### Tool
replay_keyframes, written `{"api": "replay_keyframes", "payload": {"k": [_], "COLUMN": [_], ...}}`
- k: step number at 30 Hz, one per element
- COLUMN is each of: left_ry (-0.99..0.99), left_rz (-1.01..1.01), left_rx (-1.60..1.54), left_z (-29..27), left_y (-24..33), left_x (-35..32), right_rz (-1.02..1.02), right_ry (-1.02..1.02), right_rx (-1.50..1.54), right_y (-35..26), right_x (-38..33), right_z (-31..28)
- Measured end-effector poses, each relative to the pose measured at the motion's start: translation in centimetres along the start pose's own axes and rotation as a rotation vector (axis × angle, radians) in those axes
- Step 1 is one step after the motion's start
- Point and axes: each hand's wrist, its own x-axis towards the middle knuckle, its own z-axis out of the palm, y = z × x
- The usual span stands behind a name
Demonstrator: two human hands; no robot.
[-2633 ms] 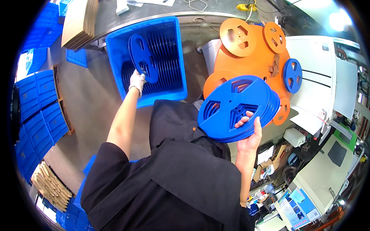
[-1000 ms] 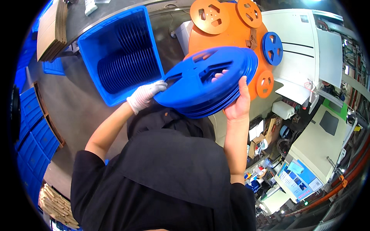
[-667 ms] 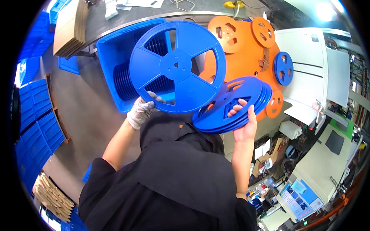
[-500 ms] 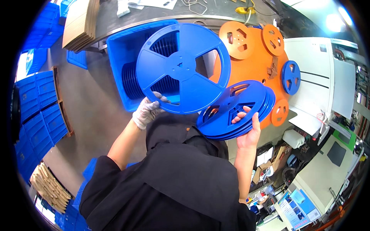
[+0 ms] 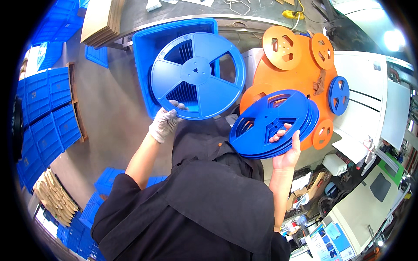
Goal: The person repeatedly picks up blue plastic spools from a blue bin and stacks them onto an orange rotating fixture. The person handles the spools one by one, placing them carefully on the fixture throughout the video.
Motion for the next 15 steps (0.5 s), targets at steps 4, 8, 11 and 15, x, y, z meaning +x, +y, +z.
{"api": "replay_keyframes", "payload": {"k": [4,8,11,15], "left_ry": [0.129,0.568,0.755,0.806], "left_rz": [0.07,0.151,0.131,0.112], "left_rx": [0.076,0.333,0.565,0.766], "left_z": [-2.1,-2.3,-3.1,-5.1], "left_y": [0.6,0.5,1.4,2.4], "left_x": [0.1,1.6,3.6,7.5], "right_rz": [0.012,0.025,0.005,0.001], "right_ry": [-0.015,-0.004,0.001,0.017], "right_rx": [0.006,0.016,-0.004,-0.01], "right_y": [0.1,0.3,0.5,0.6], "right_x": [0.1,0.1,-0.2,-0.4], "right_z": [-0.3,-0.5,-0.4,-0.6]}}
